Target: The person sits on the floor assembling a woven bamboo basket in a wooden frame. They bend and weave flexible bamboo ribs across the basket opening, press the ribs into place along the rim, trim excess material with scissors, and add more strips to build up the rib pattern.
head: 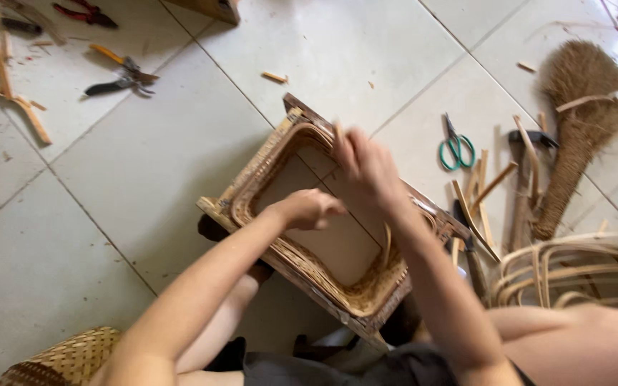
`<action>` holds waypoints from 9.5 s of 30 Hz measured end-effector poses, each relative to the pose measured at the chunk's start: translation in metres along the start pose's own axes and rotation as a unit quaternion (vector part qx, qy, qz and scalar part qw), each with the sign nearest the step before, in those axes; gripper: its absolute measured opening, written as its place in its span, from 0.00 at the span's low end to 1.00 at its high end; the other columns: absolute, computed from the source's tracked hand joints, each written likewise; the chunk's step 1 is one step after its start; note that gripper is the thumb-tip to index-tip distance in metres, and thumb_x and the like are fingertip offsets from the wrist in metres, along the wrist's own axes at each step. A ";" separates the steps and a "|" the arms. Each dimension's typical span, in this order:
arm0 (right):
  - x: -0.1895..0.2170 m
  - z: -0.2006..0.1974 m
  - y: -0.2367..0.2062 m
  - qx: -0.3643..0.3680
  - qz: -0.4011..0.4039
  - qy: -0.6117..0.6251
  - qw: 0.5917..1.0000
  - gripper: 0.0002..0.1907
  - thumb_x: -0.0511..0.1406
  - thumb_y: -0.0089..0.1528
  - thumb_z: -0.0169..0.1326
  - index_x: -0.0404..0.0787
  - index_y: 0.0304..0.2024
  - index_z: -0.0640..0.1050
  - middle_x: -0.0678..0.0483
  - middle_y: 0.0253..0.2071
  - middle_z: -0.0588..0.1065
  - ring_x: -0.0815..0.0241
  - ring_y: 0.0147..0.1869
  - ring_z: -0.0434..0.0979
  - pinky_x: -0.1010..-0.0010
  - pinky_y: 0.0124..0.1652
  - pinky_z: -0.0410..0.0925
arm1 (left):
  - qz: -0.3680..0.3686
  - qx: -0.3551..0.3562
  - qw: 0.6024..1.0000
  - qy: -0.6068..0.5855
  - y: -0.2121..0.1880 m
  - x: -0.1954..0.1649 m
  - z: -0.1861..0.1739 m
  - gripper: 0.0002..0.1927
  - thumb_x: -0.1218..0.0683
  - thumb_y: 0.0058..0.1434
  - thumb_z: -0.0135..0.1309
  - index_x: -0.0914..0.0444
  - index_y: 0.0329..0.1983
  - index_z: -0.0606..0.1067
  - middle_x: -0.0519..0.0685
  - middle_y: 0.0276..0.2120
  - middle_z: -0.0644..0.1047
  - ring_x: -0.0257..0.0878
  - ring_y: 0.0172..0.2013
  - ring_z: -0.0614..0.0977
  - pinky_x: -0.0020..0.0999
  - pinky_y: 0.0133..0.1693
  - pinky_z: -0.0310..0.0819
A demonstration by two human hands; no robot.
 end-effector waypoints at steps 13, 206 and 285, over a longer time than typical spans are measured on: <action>0.047 -0.017 0.002 -0.100 -0.209 -0.152 0.961 0.16 0.46 0.75 0.42 0.40 0.42 0.66 0.56 0.19 0.71 0.62 0.16 0.68 0.66 0.17 0.62 | 0.020 -0.480 0.792 -0.377 0.016 -0.166 0.054 0.09 0.62 0.70 0.48 0.69 0.52 0.71 0.62 0.31 0.77 0.55 0.32 0.81 0.46 0.35 0.74; 0.083 0.014 -0.059 -0.020 -0.209 -0.070 0.975 0.12 0.41 0.76 0.41 0.39 0.45 0.63 0.49 0.19 0.69 0.49 0.20 0.71 0.55 0.23 0.63 | -0.027 -0.491 0.802 -0.339 -0.039 -0.168 0.106 0.13 0.56 0.73 0.50 0.67 0.56 0.73 0.52 0.29 0.79 0.41 0.26 0.82 0.36 0.32 0.76; -0.286 -0.149 -0.173 0.081 0.169 -0.242 0.952 0.16 0.42 0.62 0.57 0.42 0.48 0.81 0.46 0.45 0.80 0.48 0.50 0.81 0.59 0.50 0.73 | 0.010 -0.270 0.947 0.176 -0.040 -0.014 0.036 0.39 0.43 0.32 0.75 0.55 0.50 0.75 0.46 0.38 0.78 0.45 0.36 0.80 0.43 0.37 0.76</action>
Point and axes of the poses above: each hand's wrist, its own y-axis towards the middle knuckle, its own z-axis out of the palm, x = y × z, the point moved 5 cm from there along y, towards the middle knuckle
